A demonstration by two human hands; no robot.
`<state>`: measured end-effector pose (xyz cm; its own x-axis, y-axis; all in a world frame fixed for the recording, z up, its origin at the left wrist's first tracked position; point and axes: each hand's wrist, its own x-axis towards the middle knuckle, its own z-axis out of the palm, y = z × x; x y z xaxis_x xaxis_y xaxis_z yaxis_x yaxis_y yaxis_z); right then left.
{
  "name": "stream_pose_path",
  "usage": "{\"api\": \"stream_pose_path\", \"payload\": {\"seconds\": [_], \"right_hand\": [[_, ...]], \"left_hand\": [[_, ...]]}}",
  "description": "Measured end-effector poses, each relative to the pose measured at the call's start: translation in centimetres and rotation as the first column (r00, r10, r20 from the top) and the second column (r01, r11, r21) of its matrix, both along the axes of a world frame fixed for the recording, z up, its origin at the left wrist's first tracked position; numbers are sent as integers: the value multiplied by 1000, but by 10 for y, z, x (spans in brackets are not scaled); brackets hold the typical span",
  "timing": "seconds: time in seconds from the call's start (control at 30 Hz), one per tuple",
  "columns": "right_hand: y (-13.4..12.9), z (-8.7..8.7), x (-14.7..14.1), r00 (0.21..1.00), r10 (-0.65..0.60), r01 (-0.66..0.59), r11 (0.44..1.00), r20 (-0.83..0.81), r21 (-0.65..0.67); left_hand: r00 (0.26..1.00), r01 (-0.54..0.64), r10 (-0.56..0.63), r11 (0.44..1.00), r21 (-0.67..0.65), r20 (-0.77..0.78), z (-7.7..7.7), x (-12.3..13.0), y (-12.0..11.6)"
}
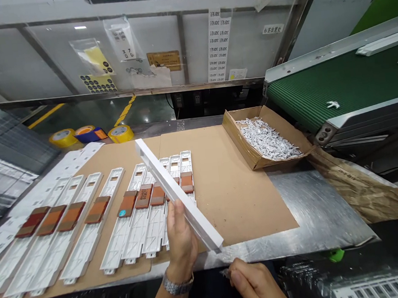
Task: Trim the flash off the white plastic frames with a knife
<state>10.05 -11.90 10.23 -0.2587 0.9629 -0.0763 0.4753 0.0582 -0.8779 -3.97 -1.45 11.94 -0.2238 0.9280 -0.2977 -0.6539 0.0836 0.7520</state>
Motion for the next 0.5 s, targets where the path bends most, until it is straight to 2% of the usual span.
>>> {"api": "stream_pose_path", "payload": {"seconds": [0.13, 0.23, 0.4, 0.5], "right_hand": [[2, 5, 8, 967, -140, 137, 990, -214, -32], [1, 4, 8, 910, -302, 299, 953, -283, -55], [-4, -12, -2, 886, -407, 431, 900, -221, 70], [-4, -23, -7, 871, -481, 488, 832, -97, 262]], "left_hand": [[999, 18, -17, 999, -31, 47, 0, -12, -1], [996, 36, -28, 995, -94, 87, 1, -19, -1], [979, 36, -16, 995, -90, 204, 2, -16, 1], [979, -30, 54, 992, -120, 198, 4, -12, -1]]}}
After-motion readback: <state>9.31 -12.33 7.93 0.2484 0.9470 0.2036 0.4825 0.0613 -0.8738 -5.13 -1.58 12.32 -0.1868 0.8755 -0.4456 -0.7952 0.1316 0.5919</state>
